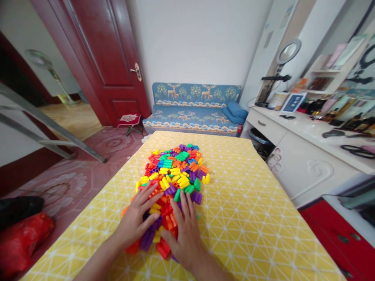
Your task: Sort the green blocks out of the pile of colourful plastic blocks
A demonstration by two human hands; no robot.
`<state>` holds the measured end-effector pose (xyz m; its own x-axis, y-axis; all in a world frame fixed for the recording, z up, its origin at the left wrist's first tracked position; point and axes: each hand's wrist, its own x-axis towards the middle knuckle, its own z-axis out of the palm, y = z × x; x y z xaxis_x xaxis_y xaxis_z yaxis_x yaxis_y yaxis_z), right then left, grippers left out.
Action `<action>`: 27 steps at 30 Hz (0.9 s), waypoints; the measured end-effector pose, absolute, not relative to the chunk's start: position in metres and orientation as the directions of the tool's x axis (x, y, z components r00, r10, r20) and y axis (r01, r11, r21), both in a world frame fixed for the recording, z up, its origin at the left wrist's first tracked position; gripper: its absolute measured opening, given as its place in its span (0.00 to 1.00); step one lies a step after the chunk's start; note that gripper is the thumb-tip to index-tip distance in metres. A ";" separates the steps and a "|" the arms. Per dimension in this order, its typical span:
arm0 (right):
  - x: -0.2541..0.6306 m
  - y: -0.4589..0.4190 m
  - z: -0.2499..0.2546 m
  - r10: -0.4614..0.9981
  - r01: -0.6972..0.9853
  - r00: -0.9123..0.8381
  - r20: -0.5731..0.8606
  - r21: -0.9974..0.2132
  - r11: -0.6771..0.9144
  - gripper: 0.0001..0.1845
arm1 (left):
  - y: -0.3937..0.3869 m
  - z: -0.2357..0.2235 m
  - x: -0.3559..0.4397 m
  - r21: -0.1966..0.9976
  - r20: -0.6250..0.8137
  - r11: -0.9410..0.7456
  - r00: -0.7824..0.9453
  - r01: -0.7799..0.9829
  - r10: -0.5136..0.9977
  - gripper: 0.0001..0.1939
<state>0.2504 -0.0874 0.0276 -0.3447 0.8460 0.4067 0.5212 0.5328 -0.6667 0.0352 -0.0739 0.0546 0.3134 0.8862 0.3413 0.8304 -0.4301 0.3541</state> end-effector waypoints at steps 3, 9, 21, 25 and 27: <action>0.245 -0.081 0.027 0.853 0.455 -0.301 0.427 -0.722 0.522 0.38 | -0.059 0.055 0.047 0.406 0.372 -0.369 0.218 0.836 0.902 0.25; 0.254 -0.076 0.016 0.947 0.189 -0.023 0.321 -0.929 0.319 0.22 | -0.062 0.037 0.055 0.634 0.514 -0.334 -0.057 0.697 0.856 0.14; 0.253 -0.045 0.044 0.923 0.538 -0.274 0.271 -0.752 0.381 0.28 | -0.059 0.036 0.043 0.929 0.266 -0.160 -0.303 0.332 0.915 0.18; 0.249 -0.044 0.042 0.919 0.517 -0.232 0.319 -0.759 0.395 0.14 | -0.059 0.033 0.041 0.935 0.260 -0.160 -0.306 0.317 0.916 0.18; 0.245 -0.045 0.034 0.924 0.416 -0.151 0.350 -0.826 0.381 0.08 | -0.058 0.030 0.039 0.937 0.258 -0.161 -0.303 0.311 0.917 0.18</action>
<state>0.2454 -0.0455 0.0342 -0.1506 0.9244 0.3504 0.4163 0.3808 -0.8256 0.0394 -0.0579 0.0304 -0.3034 0.9173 0.2581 0.3114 -0.1606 0.9366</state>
